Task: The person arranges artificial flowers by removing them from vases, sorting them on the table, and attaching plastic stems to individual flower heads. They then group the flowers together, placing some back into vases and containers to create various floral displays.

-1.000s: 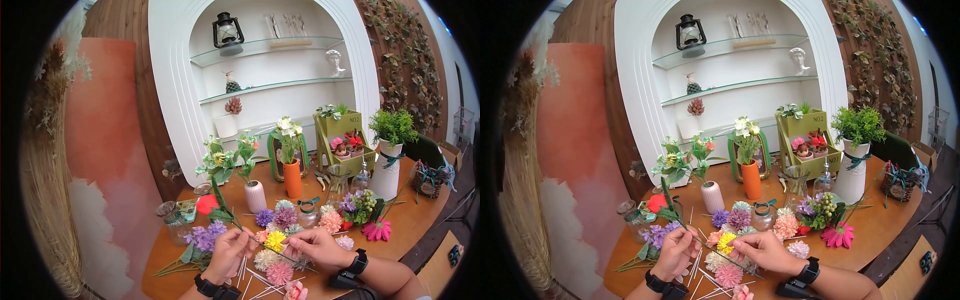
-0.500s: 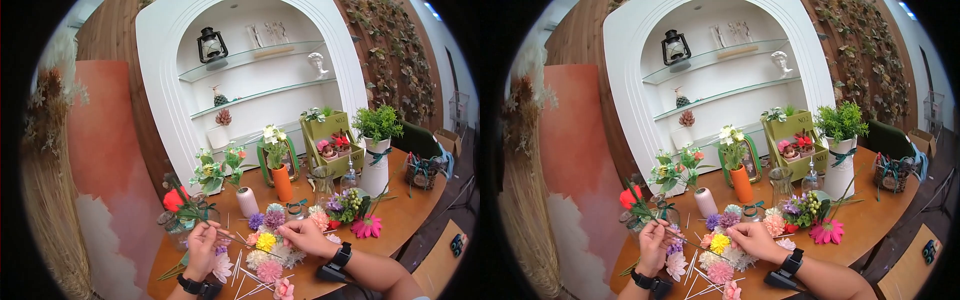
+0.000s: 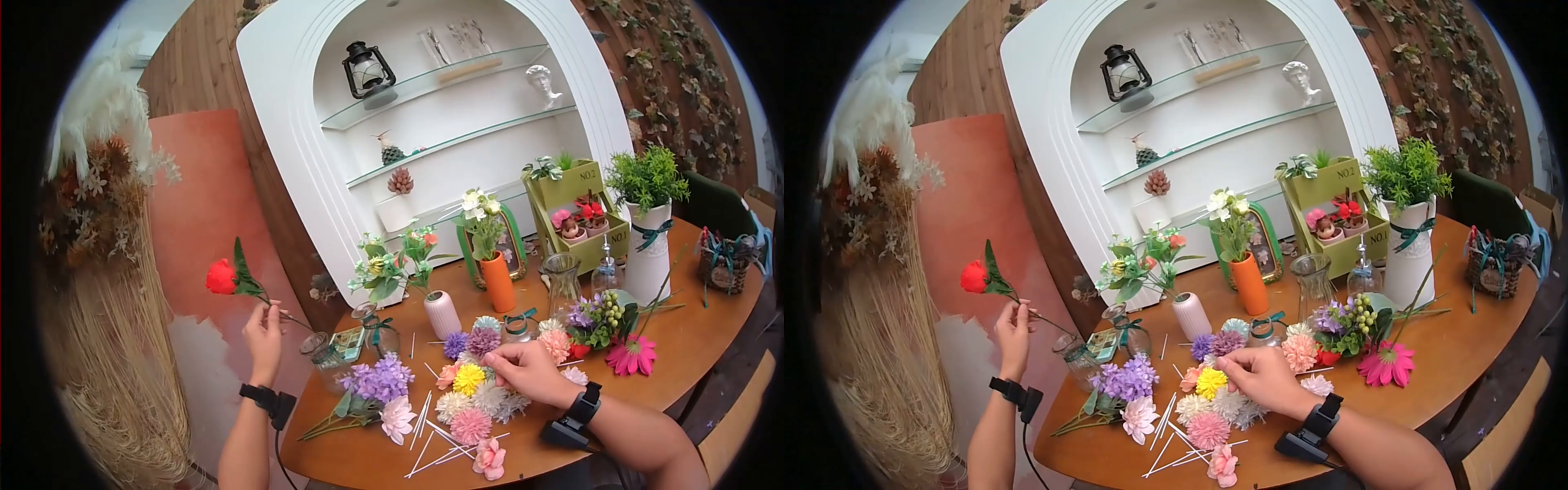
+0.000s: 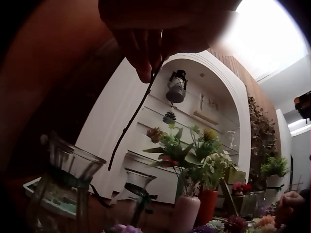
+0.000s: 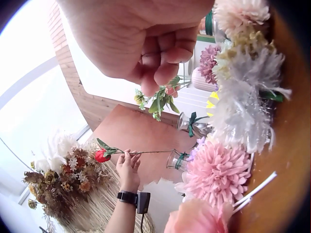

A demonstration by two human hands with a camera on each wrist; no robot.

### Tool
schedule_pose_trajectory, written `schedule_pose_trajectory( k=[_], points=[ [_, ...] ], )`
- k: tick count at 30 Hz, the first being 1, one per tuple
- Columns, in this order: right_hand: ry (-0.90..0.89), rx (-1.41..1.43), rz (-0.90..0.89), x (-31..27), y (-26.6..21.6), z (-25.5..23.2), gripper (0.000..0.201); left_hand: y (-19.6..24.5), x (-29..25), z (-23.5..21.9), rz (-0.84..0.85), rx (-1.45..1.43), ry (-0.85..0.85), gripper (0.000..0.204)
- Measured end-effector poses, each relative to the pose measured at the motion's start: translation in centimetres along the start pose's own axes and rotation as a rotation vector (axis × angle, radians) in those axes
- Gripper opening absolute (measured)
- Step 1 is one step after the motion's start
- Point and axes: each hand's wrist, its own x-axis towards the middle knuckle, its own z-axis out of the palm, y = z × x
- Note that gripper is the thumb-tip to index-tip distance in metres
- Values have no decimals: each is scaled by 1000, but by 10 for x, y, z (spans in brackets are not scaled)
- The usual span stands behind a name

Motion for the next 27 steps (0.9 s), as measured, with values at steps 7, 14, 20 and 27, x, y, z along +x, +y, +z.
schedule_pose_trajectory(
  k=[7,14,20,27],
  points=[
    [8,15,7,1,4,1,23,-14,14,-17,-129,-14,51,19],
    [6,-4,-2,1,3,0,23,-18,21,-22,-96,71,49,21],
    [-4,3,7,2,5,1,23,-21,14,-23,-210,130,-93,25],
    [22,51,7,3,12,3,25,-35,0,-28,-410,407,-379,47]
  ],
)
